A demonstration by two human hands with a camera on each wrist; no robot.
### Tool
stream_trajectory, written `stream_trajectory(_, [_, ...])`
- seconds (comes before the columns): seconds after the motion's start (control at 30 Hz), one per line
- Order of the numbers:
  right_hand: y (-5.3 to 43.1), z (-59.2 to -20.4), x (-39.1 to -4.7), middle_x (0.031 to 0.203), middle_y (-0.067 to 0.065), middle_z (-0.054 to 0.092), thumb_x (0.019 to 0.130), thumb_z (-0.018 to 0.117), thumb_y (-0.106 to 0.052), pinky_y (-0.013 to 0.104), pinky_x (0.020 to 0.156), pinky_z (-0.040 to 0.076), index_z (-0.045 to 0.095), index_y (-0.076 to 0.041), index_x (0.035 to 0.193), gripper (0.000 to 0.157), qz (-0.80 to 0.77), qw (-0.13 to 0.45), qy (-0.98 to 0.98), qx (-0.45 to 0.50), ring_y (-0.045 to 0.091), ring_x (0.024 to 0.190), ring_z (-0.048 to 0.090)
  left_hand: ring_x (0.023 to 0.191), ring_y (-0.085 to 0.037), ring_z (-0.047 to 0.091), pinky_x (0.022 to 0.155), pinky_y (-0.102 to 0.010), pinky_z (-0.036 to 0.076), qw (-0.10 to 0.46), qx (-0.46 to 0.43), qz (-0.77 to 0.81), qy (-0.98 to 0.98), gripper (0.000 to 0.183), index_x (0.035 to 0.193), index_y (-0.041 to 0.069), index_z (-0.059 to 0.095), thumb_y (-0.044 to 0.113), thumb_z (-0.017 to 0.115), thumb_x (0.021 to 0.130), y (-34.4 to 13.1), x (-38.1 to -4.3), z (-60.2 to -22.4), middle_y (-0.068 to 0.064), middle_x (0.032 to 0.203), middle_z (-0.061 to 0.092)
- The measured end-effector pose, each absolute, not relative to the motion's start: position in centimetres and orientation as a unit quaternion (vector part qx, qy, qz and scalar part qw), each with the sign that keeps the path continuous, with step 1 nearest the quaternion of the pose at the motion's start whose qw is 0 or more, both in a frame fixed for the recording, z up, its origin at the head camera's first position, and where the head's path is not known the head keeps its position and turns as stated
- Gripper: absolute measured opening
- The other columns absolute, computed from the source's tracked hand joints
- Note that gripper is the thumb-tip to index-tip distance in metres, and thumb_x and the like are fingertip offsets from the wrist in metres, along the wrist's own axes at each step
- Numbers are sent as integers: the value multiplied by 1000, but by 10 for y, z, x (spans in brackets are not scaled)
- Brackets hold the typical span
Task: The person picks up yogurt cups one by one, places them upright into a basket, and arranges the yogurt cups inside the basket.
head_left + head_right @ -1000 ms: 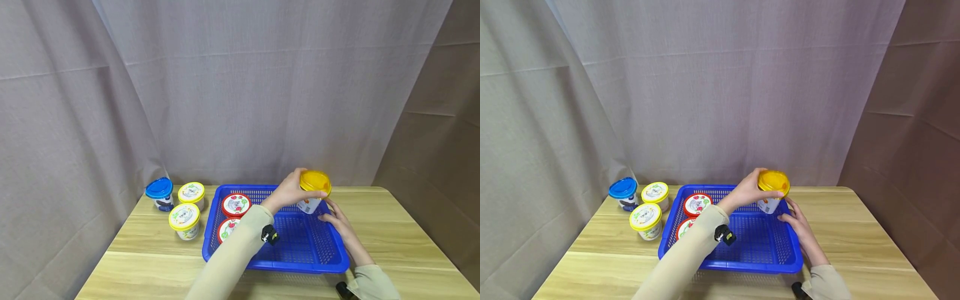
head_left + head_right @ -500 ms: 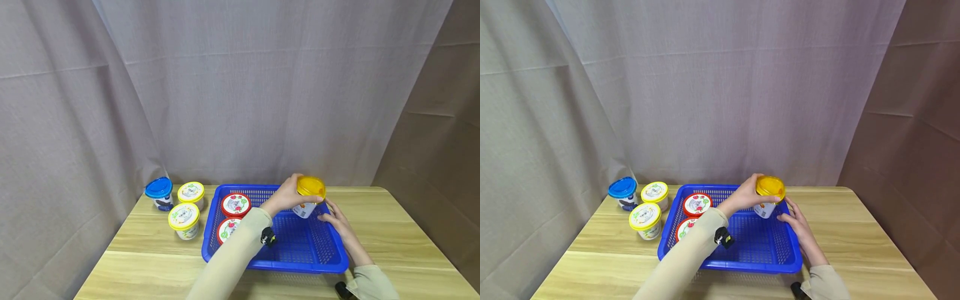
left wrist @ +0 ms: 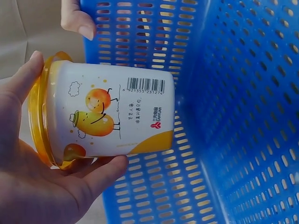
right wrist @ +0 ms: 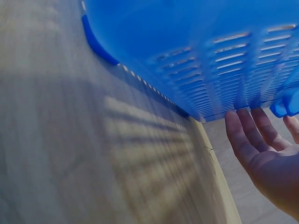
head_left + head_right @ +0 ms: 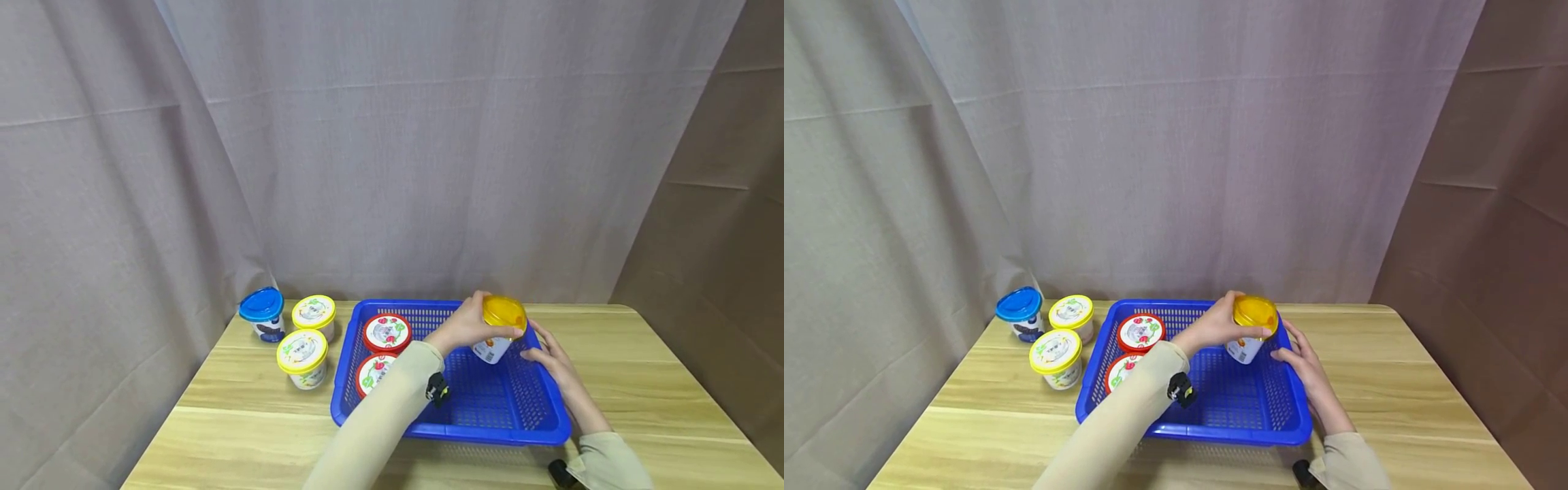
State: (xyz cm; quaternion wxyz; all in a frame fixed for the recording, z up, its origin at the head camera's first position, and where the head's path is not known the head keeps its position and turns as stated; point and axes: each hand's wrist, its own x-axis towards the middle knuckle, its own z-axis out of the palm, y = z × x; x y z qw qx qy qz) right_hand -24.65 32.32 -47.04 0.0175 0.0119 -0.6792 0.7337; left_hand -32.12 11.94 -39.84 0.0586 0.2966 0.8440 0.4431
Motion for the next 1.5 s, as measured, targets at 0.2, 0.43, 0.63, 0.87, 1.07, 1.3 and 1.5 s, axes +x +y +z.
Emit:
stream_trajectory(0.2, [322,-469,-247,104,-20,63,97,51,-2,35,75,59,23,-20,157,68,731,18,-682,-4,13,89,69,100,-13,57,89,-28,50,69,284,440,849,89,145,5,40,50,82,80,121,-324,-405,-7,122,57])
stream_trajectory(0.43, [322,-468,-247,105,-18,63,98,50,-2,35,76,59,22,-20,157,68,737,16,-676,-3,14,91,69,105,-14,58,92,-29,50,83,273,447,848,90,145,6,38,46,84,80,121,-324,-407,-6,123,58])
stream_trajectory(0.63, [322,-469,-247,104,-19,64,98,50,-1,34,75,59,23,-21,157,67,737,15,-675,-8,14,91,69,105,-14,58,92,-29,50,84,270,451,847,90,144,6,38,44,85,78,122,-324,-409,-7,122,58])
stream_trajectory(0.87, [322,-470,-247,103,-21,64,98,51,-1,32,76,59,21,-19,159,70,732,15,-681,-13,12,90,68,106,-16,57,95,-31,50,104,255,435,857,93,146,8,36,47,85,78,119,-323,-411,-6,124,56])
stream_trajectory(1.07, [322,-469,-248,104,-22,63,98,51,-2,33,76,59,17,-17,160,71,730,12,-683,-10,11,91,68,107,-18,57,95,-34,51,114,246,432,860,92,147,10,34,49,84,79,120,-323,-414,-7,124,55])
stream_trajectory(1.3, [322,-468,-248,104,-21,63,98,50,-2,31,76,58,23,-21,157,68,734,18,-679,-2,10,91,67,112,-20,56,98,-40,50,132,239,432,859,95,150,13,30,51,81,80,119,-323,-414,-6,129,52])
stream_trajectory(1.5, [322,-468,-248,104,-19,64,97,50,1,31,76,59,18,-16,159,72,742,15,-670,-3,10,89,68,113,-20,55,101,-40,48,150,243,434,854,98,151,13,28,48,84,78,117,-324,-416,-5,128,52])
